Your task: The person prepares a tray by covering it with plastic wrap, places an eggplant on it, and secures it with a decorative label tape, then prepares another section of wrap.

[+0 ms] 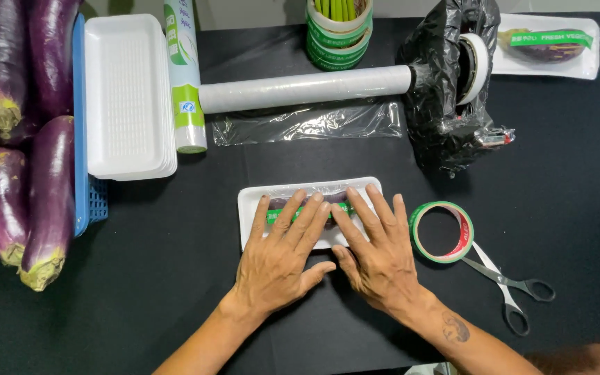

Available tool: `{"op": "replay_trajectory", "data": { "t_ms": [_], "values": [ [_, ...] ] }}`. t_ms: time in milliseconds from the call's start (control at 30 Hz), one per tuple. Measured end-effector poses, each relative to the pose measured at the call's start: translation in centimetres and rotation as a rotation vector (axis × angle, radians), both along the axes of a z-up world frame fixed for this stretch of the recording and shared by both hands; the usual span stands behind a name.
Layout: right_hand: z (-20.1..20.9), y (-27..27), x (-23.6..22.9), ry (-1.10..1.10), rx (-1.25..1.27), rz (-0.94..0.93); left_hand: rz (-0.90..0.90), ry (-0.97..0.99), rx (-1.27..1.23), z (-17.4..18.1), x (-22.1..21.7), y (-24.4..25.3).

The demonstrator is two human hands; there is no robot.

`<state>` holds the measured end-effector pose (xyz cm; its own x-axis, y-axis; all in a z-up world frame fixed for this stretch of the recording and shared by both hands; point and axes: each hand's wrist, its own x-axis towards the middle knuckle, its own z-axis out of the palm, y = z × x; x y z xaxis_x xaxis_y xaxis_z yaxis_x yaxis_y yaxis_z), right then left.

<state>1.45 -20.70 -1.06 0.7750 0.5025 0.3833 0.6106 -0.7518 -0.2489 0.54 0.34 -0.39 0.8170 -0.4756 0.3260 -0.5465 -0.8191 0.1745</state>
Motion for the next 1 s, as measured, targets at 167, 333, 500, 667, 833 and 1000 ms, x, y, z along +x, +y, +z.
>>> {"op": "replay_trajectory", "data": {
  "t_ms": [167,333,500,667,833,1000],
  "values": [
    [-0.3,-0.8,-0.8,0.083,0.016,-0.053,-0.008,-0.027,0.029,0.1,0.4,0.8],
    [-0.1,-1.6,-1.1,0.081,-0.028,-0.136,0.028,-0.025,0.127,-0.7,-0.2,2.5],
    [-0.2,-0.9,-1.4,0.026,-0.021,-0.062,0.059,-0.008,0.248,-1.5,-1.8,4.0],
    [-0.2,-1.8,-1.4,0.018,-0.055,-0.089,0.075,-0.024,0.354,-1.7,-2.7,6.4],
    [1.7,-2.5,0.2,-0.05,0.168,-0.161,0.072,-0.091,0.32,-0.3,-3.0,7.0],
    [2.6,-3.4,2.8,0.146,0.146,-0.284,0.314,-0.012,-0.057,-0.7,-3.4,5.9]
  ]
}}
